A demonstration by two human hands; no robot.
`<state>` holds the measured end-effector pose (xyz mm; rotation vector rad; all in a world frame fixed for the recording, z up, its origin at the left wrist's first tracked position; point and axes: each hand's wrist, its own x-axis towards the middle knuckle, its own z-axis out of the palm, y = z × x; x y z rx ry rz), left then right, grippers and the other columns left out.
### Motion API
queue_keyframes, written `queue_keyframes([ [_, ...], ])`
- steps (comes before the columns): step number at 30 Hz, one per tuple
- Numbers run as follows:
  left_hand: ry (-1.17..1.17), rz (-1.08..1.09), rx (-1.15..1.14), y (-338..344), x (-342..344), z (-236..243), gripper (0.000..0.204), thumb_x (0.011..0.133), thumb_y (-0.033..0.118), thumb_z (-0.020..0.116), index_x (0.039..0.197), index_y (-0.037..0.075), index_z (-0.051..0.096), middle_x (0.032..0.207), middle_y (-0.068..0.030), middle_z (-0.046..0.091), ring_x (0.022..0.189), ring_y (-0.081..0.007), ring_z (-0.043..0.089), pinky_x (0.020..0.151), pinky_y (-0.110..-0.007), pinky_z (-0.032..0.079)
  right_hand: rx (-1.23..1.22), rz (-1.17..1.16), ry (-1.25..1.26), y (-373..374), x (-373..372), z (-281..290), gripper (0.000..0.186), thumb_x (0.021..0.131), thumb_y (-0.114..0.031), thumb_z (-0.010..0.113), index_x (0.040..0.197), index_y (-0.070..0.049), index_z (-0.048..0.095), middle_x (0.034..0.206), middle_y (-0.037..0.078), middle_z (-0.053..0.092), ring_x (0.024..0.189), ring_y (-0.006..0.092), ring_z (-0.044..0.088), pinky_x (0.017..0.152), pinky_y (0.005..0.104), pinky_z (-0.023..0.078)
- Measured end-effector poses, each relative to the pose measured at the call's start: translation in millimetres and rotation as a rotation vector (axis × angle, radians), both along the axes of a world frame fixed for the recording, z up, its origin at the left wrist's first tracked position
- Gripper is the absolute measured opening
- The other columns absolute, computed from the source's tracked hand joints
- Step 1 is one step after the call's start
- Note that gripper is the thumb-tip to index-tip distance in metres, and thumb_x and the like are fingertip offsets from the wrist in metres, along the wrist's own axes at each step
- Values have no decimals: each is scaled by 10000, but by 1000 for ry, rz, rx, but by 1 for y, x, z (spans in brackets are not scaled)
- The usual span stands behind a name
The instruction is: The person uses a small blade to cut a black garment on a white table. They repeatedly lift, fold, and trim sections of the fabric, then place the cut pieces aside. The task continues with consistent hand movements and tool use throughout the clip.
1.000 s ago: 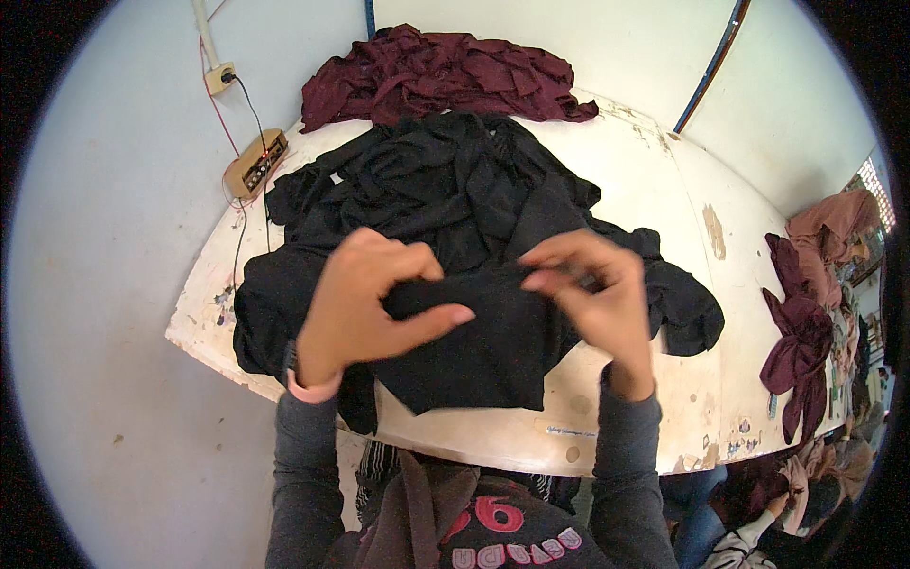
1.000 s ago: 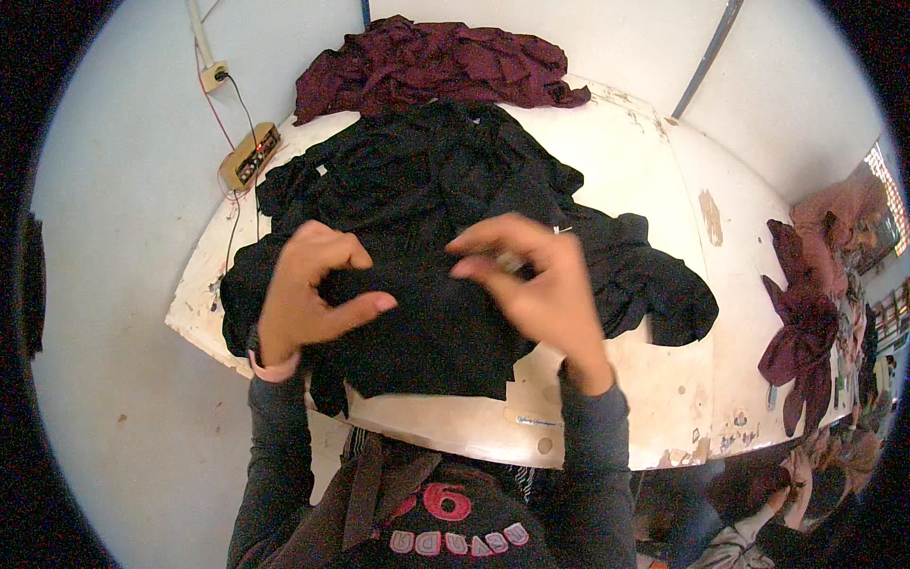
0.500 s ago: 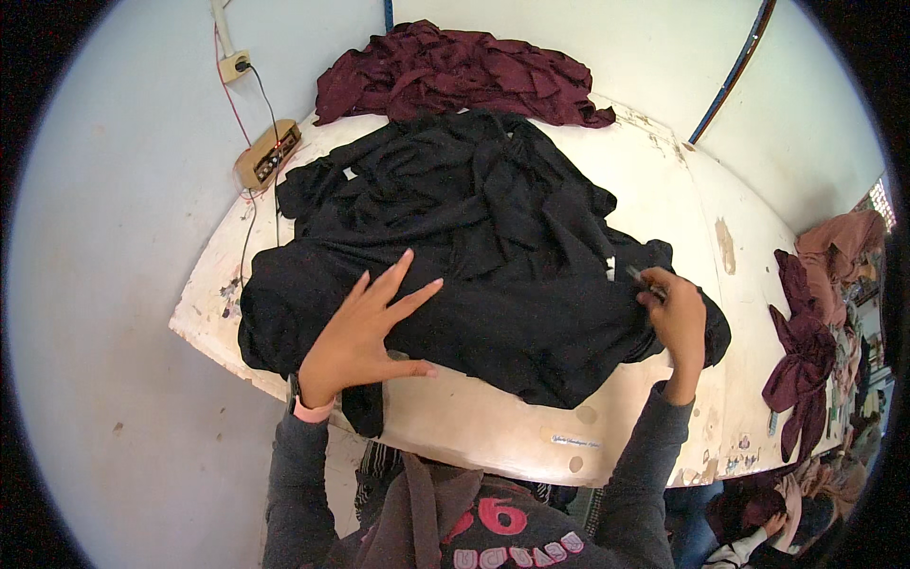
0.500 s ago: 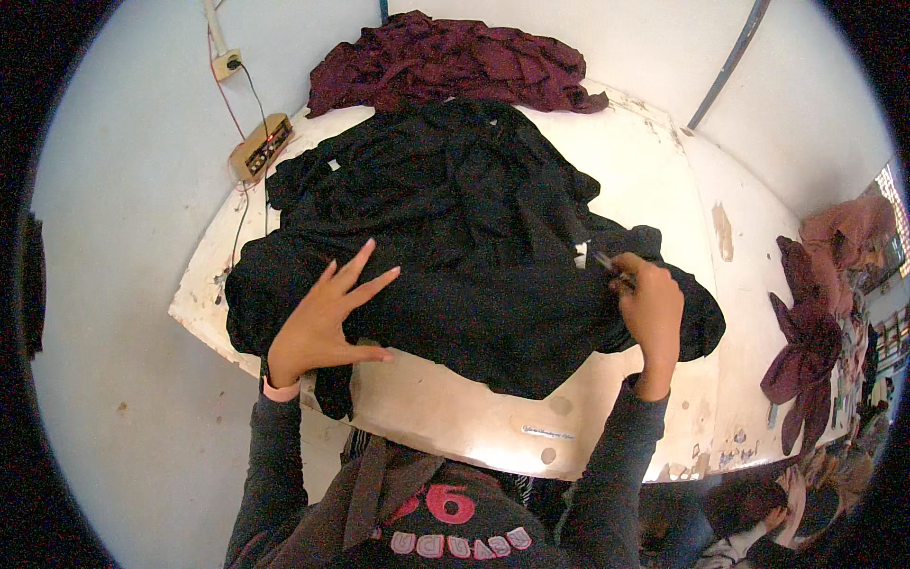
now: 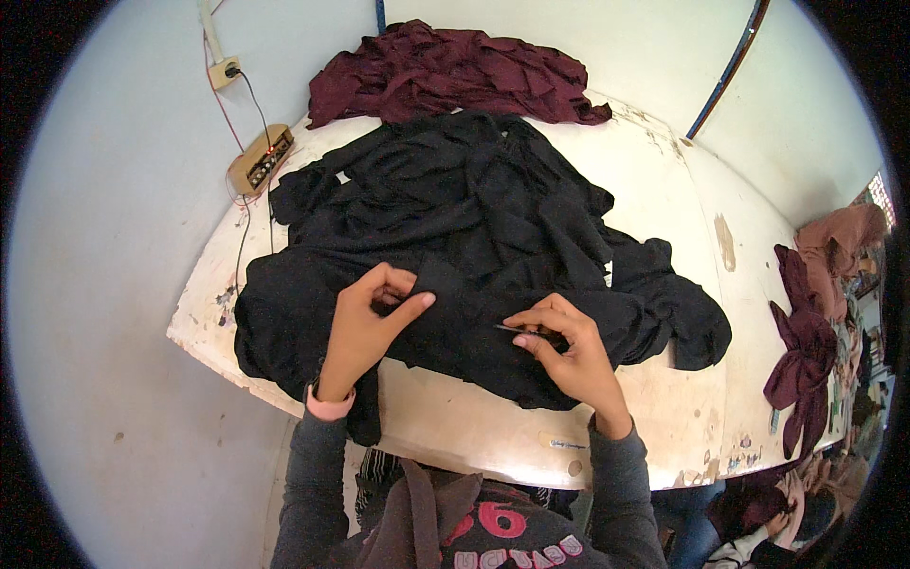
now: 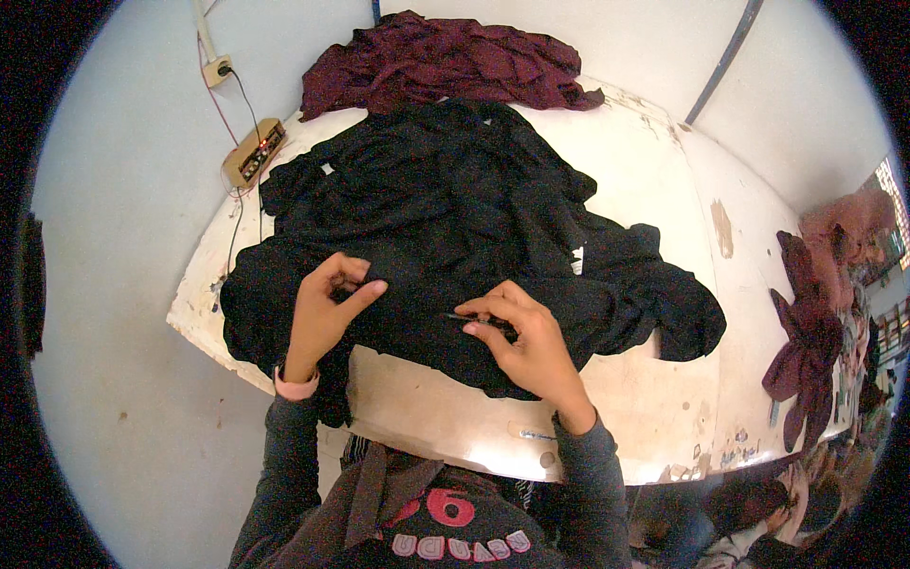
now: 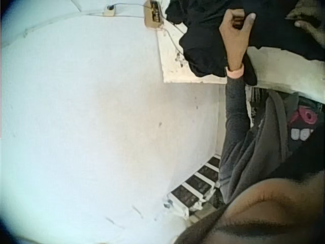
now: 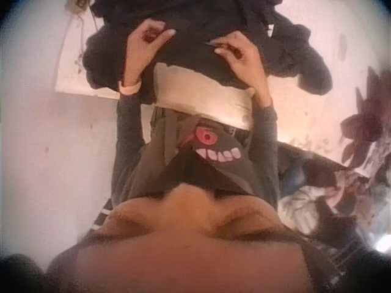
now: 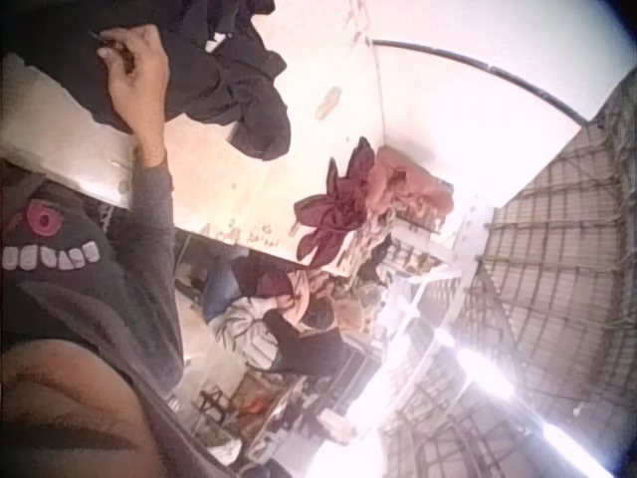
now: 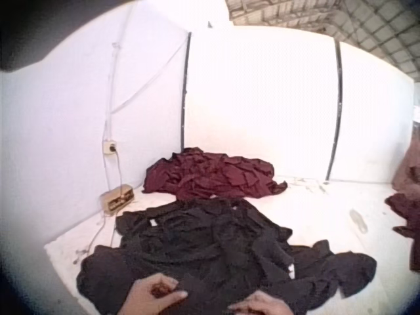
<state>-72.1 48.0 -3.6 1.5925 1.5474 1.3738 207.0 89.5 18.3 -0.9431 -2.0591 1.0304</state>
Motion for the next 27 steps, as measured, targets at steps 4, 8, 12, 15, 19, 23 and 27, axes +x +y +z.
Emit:
queue_keyframes([
  [4,-284,-168,25,-31,3,-6,188,869,66,797,865,30,613,1184,-146,720,996,-168,672,903,-313,504,-138,-29,331,-5,-16,-7,398,887,-128,791,1263,-73,673,995,4,625,839,90,548,680,259,469],
  [8,-51,-194,143,-45,0,-6,128,823,-42,722,836,17,610,1238,-169,708,1057,-226,672,930,-345,501,4,63,214,0,-37,-9,415,794,-144,850,1179,-86,707,897,-21,608,703,111,531,630,235,427],
  [12,145,-71,154,-53,-4,5,154,785,-5,719,928,-13,661,1102,-131,662,1015,-234,609,880,-347,474,1050,-75,-68,-4,-49,-3,98,804,-135,764,898,-134,738,753,-27,537,561,124,493,540,263,360],
  [15,-63,-162,122,-53,-10,3,195,831,94,762,965,-19,676,964,-78,618,883,-177,559,772,-307,440,1454,-38,-154,-24,-55,-1,38,825,-142,714,840,-175,702,728,-52,487,558,75,449,523,267,307],
  [19,-158,-93,-221,-52,-1,2,258,894,212,797,938,-13,678,791,30,587,718,-56,474,630,-248,368,1337,14,-221,-48,-60,-20,75,823,-130,719,843,-184,670,724,-55,460,595,71,467,530,264,304],
  [23,-502,-139,-222,-52,10,1,178,939,153,759,841,20,694,787,80,585,718,1,432,608,-204,328,193,148,31,-61,-50,1,246,835,-159,769,1035,-99,639,819,33,577,694,144,608,632,325,484],
  [27,-561,-130,-198,-55,20,1,248,927,125,769,752,40,615,770,87,481,711,-8,380,596,-225,287,54,-28,155,-47,-31,-1,299,873,-123,784,1096,-42,602,894,83,652,745,117,656,613,273,502],
])
